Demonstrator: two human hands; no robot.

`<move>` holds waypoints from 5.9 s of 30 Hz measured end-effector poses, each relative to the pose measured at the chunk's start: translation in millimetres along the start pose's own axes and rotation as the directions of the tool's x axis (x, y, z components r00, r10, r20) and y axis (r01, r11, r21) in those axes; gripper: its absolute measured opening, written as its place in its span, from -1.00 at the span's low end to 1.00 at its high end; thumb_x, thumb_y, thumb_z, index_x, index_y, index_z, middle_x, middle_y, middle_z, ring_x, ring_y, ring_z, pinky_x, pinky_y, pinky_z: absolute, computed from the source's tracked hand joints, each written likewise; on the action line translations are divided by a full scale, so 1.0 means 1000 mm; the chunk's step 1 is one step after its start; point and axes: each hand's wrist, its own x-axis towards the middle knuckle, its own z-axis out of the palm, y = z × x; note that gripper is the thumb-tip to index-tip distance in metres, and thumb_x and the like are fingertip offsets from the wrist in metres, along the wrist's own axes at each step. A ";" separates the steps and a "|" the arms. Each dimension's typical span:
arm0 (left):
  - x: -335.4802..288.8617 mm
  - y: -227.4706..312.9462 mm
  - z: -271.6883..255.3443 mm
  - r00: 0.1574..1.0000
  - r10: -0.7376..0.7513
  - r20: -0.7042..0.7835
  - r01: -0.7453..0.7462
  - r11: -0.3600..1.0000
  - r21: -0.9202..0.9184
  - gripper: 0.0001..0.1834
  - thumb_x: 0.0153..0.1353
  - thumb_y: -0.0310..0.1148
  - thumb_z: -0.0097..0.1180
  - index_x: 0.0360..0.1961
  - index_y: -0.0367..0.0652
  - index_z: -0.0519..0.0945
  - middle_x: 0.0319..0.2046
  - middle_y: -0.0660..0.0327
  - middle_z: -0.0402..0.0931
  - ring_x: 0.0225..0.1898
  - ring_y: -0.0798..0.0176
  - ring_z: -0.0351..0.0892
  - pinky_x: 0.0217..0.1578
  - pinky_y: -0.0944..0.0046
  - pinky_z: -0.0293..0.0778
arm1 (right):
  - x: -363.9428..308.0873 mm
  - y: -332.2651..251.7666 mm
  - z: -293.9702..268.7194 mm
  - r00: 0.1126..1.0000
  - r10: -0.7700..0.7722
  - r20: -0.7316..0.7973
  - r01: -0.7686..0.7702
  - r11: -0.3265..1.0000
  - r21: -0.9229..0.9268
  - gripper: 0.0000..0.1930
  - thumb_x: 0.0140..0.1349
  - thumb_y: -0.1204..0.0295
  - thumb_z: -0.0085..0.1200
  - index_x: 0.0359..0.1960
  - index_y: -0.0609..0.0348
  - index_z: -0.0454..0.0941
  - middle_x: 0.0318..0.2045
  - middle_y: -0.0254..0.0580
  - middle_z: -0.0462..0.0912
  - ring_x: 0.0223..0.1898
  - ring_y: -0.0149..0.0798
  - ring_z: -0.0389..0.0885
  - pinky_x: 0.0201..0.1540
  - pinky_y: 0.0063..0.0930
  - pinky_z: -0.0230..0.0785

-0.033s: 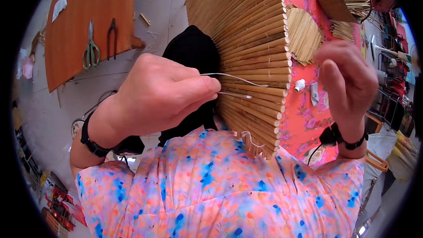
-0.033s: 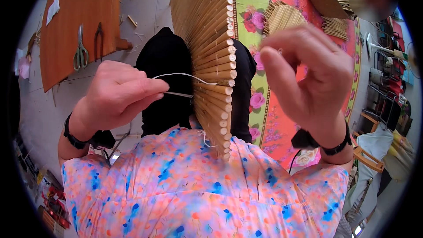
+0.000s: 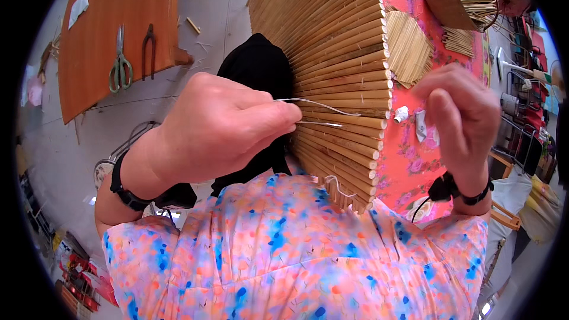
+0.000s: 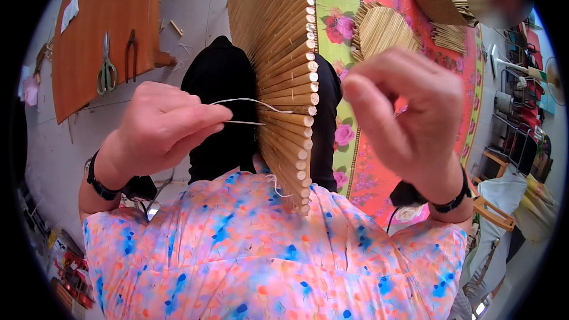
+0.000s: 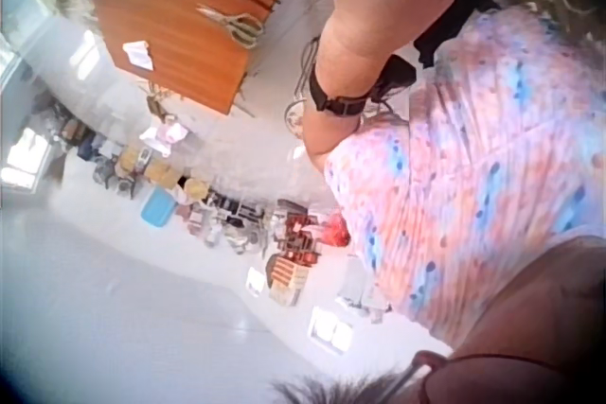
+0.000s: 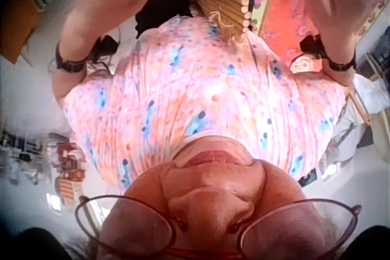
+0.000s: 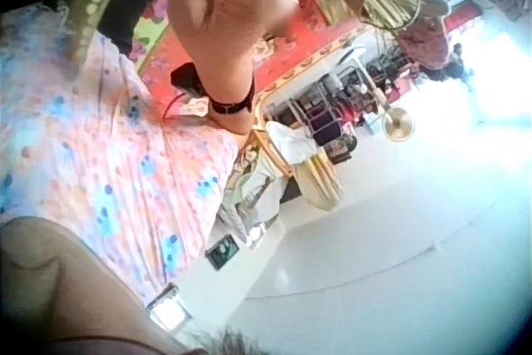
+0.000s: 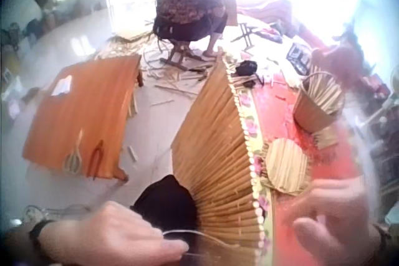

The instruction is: The person is seated on the floor, weaving a fan-shaped bamboo object. They use a needle and thread to bind the bamboo strips together, occasionally using pliers to adjust the structure.

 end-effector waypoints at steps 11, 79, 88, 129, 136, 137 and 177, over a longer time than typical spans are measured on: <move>0.011 0.001 0.019 0.991 0.080 -0.106 -0.073 0.995 0.072 -0.77 -0.04 -0.55 0.25 -0.28 -0.18 0.65 -0.75 0.29 0.28 -0.75 0.23 0.32 -0.73 0.23 0.17 | -0.022 -0.018 0.022 0.854 0.384 0.351 -0.473 0.854 0.218 -0.72 0.26 0.35 0.14 -0.49 0.36 0.60 -0.75 -0.33 0.41 -0.70 -0.58 0.26 -0.68 -0.55 0.07; 0.030 0.017 0.022 0.983 -0.138 0.121 0.141 0.990 -0.020 -0.76 0.04 -0.64 0.20 -0.21 -0.25 0.66 -0.69 0.22 0.39 -0.69 0.27 0.41 -0.64 0.36 0.27 | -0.083 0.039 0.144 0.966 0.243 -0.088 0.026 0.249 0.968 -0.45 0.16 0.45 0.28 0.23 0.04 0.46 -0.46 -0.54 0.39 -0.43 -0.63 0.29 -0.33 -0.73 0.22; 0.034 0.036 0.006 0.910 -0.318 0.267 0.304 0.948 0.093 -0.70 0.05 -0.71 0.14 -0.17 -0.25 0.62 -0.63 0.18 0.43 -0.62 0.22 0.45 -0.60 0.33 0.32 | -0.080 0.037 0.138 0.968 0.233 -0.092 0.027 0.269 0.963 -0.40 0.11 0.40 0.33 0.23 0.03 0.46 -0.46 -0.51 0.37 -0.48 -0.61 0.32 -0.39 -0.72 0.25; 0.039 0.020 0.018 0.954 -0.172 0.245 0.165 0.985 0.050 -0.77 -0.01 -0.73 0.15 -0.29 -0.31 0.60 -0.65 0.16 0.45 -0.66 0.21 0.46 -0.63 0.34 0.31 | -0.076 0.045 0.155 0.964 0.166 -0.208 0.161 0.259 0.952 -0.42 0.08 0.36 0.36 0.19 -0.01 0.51 -0.49 -0.52 0.27 -0.52 -0.62 0.22 -0.45 -0.74 0.15; 0.042 0.023 0.019 0.956 -0.164 0.245 0.158 0.986 0.046 -0.80 -0.04 -0.72 0.17 -0.34 -0.31 0.57 -0.68 0.17 0.37 -0.69 0.19 0.39 -0.66 0.31 0.26 | -0.075 0.044 0.156 0.966 0.160 -0.202 0.159 0.247 0.956 -0.42 0.07 0.36 0.37 0.19 -0.01 0.51 -0.49 -0.51 0.28 -0.52 -0.62 0.24 -0.45 -0.74 0.17; 0.043 0.024 0.019 0.958 -0.143 0.250 0.134 0.990 0.053 -0.81 -0.04 -0.72 0.17 -0.36 -0.30 0.56 -0.69 0.18 0.35 -0.69 0.19 0.39 -0.66 0.31 0.25 | -0.075 0.044 0.156 0.968 0.156 -0.197 0.156 0.242 0.958 -0.42 0.07 0.37 0.37 0.19 -0.01 0.51 -0.49 -0.52 0.28 -0.51 -0.63 0.24 -0.45 -0.74 0.17; 0.049 0.071 0.045 0.856 -0.512 0.078 0.515 0.856 -0.038 -0.77 0.17 -0.72 0.01 -0.21 -0.30 0.27 -0.48 0.13 0.49 -0.50 0.25 0.64 -0.46 0.35 0.50 | -0.080 0.043 0.153 0.984 0.144 -0.101 0.072 0.194 0.978 -0.34 0.08 0.37 0.37 0.27 -0.09 0.42 -0.40 -0.55 0.32 -0.44 -0.64 0.26 -0.35 -0.75 0.21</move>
